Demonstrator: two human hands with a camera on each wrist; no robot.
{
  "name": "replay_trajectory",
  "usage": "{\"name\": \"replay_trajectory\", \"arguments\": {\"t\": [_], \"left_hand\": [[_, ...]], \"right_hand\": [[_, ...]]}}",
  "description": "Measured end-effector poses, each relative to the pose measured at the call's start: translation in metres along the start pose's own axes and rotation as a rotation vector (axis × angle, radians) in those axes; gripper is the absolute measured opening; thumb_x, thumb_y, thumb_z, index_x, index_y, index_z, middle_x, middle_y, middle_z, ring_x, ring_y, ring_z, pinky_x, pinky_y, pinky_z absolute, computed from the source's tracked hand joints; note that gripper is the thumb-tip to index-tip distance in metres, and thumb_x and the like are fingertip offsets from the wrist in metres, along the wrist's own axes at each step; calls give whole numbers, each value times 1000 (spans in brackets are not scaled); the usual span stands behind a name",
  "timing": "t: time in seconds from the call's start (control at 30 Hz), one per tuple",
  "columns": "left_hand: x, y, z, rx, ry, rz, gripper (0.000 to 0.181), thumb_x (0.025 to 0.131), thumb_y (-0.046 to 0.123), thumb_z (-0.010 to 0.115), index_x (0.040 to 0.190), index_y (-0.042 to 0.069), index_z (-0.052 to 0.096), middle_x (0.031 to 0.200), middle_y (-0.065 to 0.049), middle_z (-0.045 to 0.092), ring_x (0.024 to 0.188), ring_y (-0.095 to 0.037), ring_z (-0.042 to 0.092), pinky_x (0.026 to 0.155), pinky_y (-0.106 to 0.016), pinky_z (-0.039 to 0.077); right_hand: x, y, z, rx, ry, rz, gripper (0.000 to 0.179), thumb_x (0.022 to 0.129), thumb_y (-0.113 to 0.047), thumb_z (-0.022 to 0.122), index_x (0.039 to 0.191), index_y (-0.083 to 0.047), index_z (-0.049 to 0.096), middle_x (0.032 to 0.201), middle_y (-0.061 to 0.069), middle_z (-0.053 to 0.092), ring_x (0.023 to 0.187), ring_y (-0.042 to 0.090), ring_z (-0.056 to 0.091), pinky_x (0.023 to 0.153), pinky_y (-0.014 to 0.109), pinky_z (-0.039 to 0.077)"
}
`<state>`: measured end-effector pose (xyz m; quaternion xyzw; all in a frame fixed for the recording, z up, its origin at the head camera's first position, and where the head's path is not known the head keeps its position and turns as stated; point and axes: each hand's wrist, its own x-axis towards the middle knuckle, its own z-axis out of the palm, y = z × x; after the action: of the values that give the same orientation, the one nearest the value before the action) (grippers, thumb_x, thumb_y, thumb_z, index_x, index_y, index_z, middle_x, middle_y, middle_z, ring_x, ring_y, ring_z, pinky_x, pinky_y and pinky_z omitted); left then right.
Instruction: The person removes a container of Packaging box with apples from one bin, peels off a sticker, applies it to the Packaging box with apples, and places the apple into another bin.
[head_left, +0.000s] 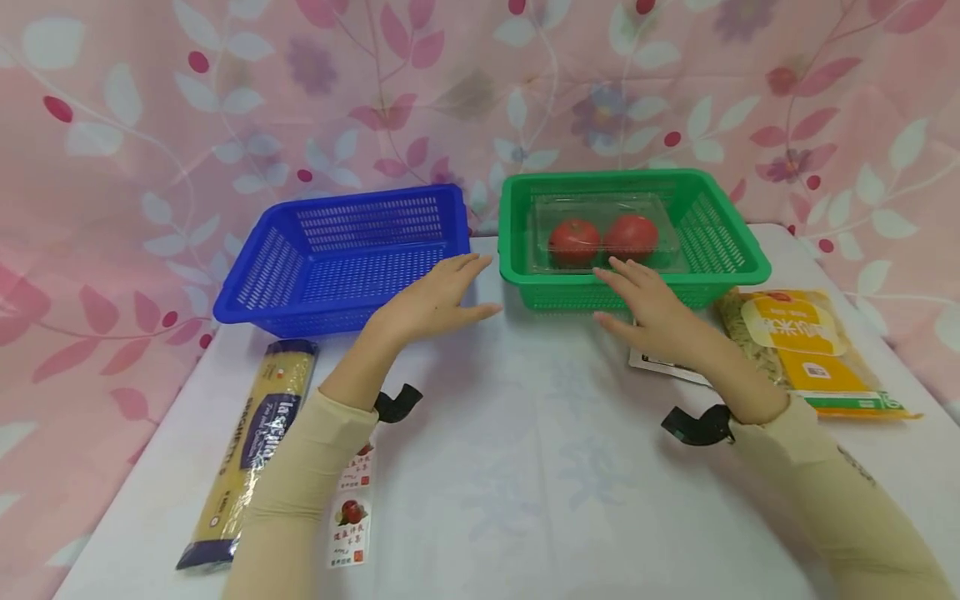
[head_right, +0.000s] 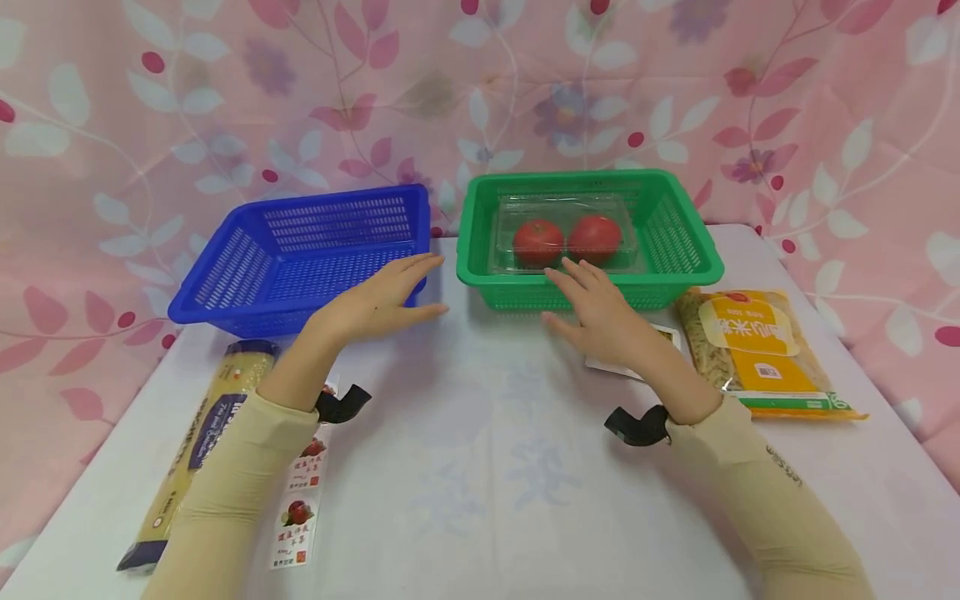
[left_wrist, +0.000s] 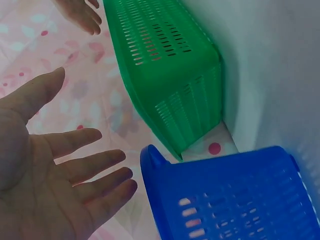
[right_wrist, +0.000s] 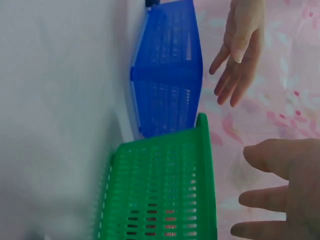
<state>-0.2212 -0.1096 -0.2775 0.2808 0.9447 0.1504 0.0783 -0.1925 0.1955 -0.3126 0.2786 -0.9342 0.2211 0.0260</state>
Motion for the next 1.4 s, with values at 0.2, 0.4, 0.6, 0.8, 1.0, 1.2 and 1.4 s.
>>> {"name": "replay_trajectory", "arguments": {"t": [0.2,0.4,0.6,0.8,1.0,1.2,1.4], "left_hand": [[24,-1,-7,-96,-4,27,69,90,43,52,145,11,25,145,-8,31,131,-23,30,104,-40,28],[49,-1,-8,-219,-2,64,62,93,35,52,143,8,29,143,-8,35,119,-26,46,95,-33,41],[73,5,-7,-252,-8,57,59,94,37,49,143,12,28,137,-8,43,122,-25,45,92,-34,42],[97,15,-6,-188,-33,42,62,94,39,47,144,9,26,139,-11,40,125,-22,39,97,-36,38],[116,25,-1,-157,-63,17,67,94,41,45,145,5,22,146,-10,30,132,-21,29,105,-34,29],[130,36,4,-170,-64,-42,69,93,41,47,145,6,19,147,-9,28,135,-21,22,106,-34,25],[140,37,8,-210,-71,-181,70,94,38,45,146,4,13,149,-11,23,137,-23,13,107,-37,23]], "right_hand": [[8,8,-17,91,12,29,56,94,-30,51,141,-4,33,145,18,26,131,38,25,100,58,23],[17,20,-34,180,46,136,56,94,-35,50,138,-4,36,139,18,37,124,36,35,98,55,30],[30,45,-42,255,104,261,57,94,-37,46,139,-4,34,142,22,29,122,44,34,96,57,30],[37,61,-46,291,141,345,59,95,-37,44,141,-2,31,143,24,25,124,46,30,96,58,29],[41,74,-47,294,127,420,59,96,-36,41,142,-2,27,144,23,25,127,42,27,96,59,27],[45,84,-48,277,140,447,61,96,-36,39,143,-1,24,145,23,24,128,42,26,97,58,25],[53,93,-49,257,105,505,64,97,-35,37,144,3,15,147,25,17,131,43,19,101,58,22]]}}
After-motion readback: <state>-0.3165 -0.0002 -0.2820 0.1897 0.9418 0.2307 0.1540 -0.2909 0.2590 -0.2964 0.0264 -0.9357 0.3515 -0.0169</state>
